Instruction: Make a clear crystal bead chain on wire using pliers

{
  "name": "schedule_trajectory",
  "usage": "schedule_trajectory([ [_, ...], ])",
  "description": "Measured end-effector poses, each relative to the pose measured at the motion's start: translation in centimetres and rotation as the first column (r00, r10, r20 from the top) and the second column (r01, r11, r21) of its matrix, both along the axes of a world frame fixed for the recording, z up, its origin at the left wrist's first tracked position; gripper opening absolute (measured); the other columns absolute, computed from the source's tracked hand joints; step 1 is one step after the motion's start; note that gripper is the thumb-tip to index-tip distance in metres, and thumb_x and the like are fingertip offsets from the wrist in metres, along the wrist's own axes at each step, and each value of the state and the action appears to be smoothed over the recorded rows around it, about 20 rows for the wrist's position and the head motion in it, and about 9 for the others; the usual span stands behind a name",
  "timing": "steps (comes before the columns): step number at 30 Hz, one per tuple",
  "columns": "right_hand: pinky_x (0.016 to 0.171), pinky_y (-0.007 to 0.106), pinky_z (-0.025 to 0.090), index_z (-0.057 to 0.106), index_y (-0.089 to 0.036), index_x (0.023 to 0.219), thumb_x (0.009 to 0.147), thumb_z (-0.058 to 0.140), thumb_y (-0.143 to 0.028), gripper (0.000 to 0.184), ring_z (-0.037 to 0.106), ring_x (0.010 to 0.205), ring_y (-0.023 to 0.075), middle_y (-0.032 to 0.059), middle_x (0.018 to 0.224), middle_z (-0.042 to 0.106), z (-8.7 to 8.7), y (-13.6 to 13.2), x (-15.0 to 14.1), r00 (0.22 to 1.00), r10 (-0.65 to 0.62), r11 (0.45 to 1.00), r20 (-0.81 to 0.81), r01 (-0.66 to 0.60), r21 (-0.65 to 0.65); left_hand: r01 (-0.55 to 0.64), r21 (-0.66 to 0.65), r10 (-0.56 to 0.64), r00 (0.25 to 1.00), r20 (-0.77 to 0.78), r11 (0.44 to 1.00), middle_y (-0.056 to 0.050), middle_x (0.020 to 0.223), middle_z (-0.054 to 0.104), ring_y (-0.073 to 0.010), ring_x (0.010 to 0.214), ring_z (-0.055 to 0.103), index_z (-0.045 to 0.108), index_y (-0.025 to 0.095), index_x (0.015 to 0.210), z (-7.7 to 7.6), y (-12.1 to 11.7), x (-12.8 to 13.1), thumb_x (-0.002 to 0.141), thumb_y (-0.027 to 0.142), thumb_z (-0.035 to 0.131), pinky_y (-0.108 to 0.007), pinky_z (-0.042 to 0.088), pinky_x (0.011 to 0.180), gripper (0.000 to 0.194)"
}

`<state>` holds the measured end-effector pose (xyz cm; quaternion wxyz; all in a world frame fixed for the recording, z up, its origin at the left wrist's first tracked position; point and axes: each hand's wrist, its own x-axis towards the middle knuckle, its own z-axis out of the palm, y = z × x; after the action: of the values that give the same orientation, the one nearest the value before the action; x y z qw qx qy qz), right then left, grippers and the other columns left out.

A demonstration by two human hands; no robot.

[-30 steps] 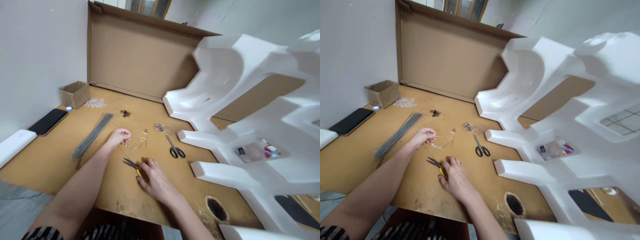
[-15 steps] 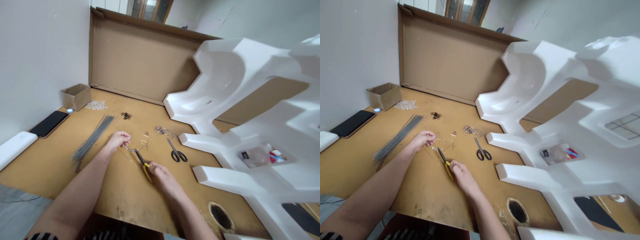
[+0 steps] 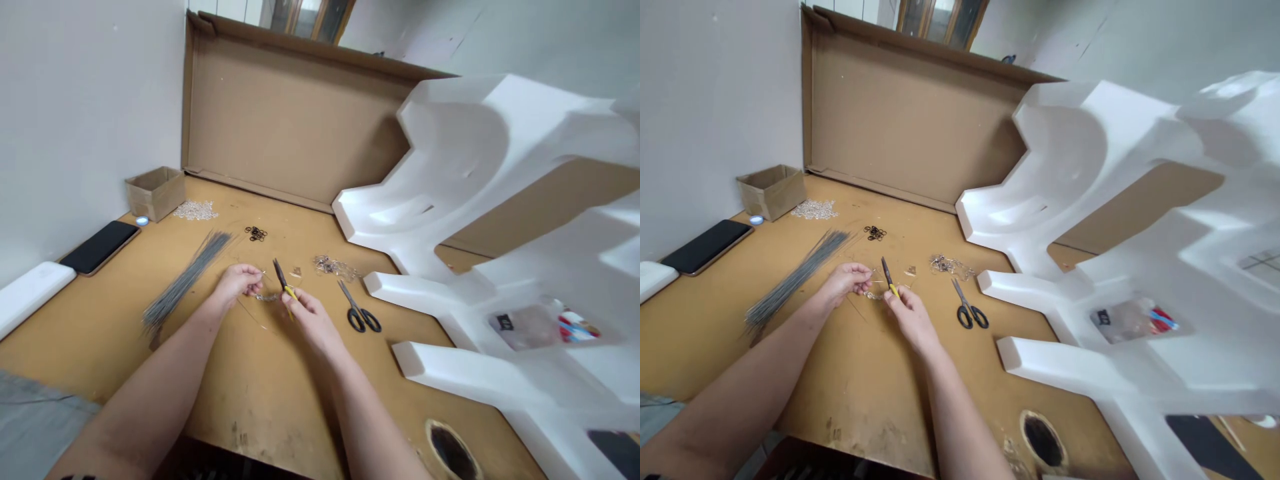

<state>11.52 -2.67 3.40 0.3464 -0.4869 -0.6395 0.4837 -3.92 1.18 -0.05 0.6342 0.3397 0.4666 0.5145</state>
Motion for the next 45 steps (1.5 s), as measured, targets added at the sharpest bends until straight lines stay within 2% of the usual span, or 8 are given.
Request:
schedule_trajectory([
  [4, 0.058, 0.027, 0.034, 0.038, -0.019, 0.055, 0.075, 0.043, -0.036, 0.026, 0.04, 0.062, 0.0136, -0.0012, 0.061, 0.04, -1.1, -0.2, 0.4, 0.966, -0.043, 0.966, 0.257, -0.025, 0.257, -0.028, 0.001, 0.028, 0.999, 0.027, 1.0, 0.0, 0.046, 0.056, -0.0054, 0.038, 0.048, 0.053, 0.012, 0.06, -0.1, 0.2, 0.2, 0.065, 0.01, 0.056, -0.018, 0.037, 0.042, 0.006],
  [7, 0.061, 0.029, 0.036, 0.036, -0.02, 0.056, 0.078, 0.037, -0.036, 0.027, 0.042, 0.067, 0.0158, 0.001, 0.065, 0.041, -1.7, -0.2, 0.7, 0.94, -0.048, 0.937, 0.339, -0.075, 0.342, -0.033, 0.01, 0.033, 0.999, 0.038, 0.999, 0.0, 0.047, 0.056, -0.0057, 0.039, 0.049, 0.053, 0.012, 0.06, -0.3, 0.4, 0.3, 0.065, 0.01, 0.056, -0.018, 0.038, 0.044, 0.005],
  [17, 0.063, 0.032, 0.04, 0.03, -0.021, 0.056, 0.082, 0.031, -0.04, 0.032, 0.044, 0.07, 0.0173, 0.0034, 0.068, 0.042, -2.7, 0.0, 0.7, 0.9, -0.099, 0.895, 0.425, -0.106, 0.433, -0.023, 0.073, 0.02, 0.999, 0.043, 0.997, -0.001, 0.05, 0.058, -0.0071, 0.043, 0.051, 0.055, 0.013, 0.062, -0.8, 0.2, 0.6, 0.06, 0.017, 0.06, -0.02, 0.038, 0.046, 0.007],
  [25, 0.063, 0.031, 0.041, 0.033, -0.021, 0.059, 0.081, 0.034, -0.037, 0.027, 0.045, 0.069, 0.0169, 0.0041, 0.07, 0.044, -2.8, -0.2, 0.6, 0.863, -0.149, 0.868, 0.482, -0.12, 0.482, -0.019, 0.094, 0.015, 0.999, 0.043, 0.995, -0.001, 0.052, 0.06, -0.0074, 0.044, 0.051, 0.055, 0.013, 0.062, -0.7, 0.0, 0.9, 0.058, 0.02, 0.062, -0.021, 0.038, 0.048, 0.01],
  [45, 0.059, 0.028, 0.04, 0.039, -0.02, 0.065, 0.08, 0.037, -0.033, 0.02, 0.046, 0.063, 0.0153, 0.0029, 0.067, 0.045, -2.8, -0.2, 0.7, 0.876, -0.197, 0.832, 0.44, -0.088, 0.548, -0.018, 0.096, 0.015, 0.999, 0.031, 0.995, 0.0, 0.051, 0.059, -0.0069, 0.044, 0.051, 0.055, 0.014, 0.06, -0.6, 0.0, 1.1, 0.056, 0.019, 0.064, -0.02, 0.038, 0.048, 0.011],
])
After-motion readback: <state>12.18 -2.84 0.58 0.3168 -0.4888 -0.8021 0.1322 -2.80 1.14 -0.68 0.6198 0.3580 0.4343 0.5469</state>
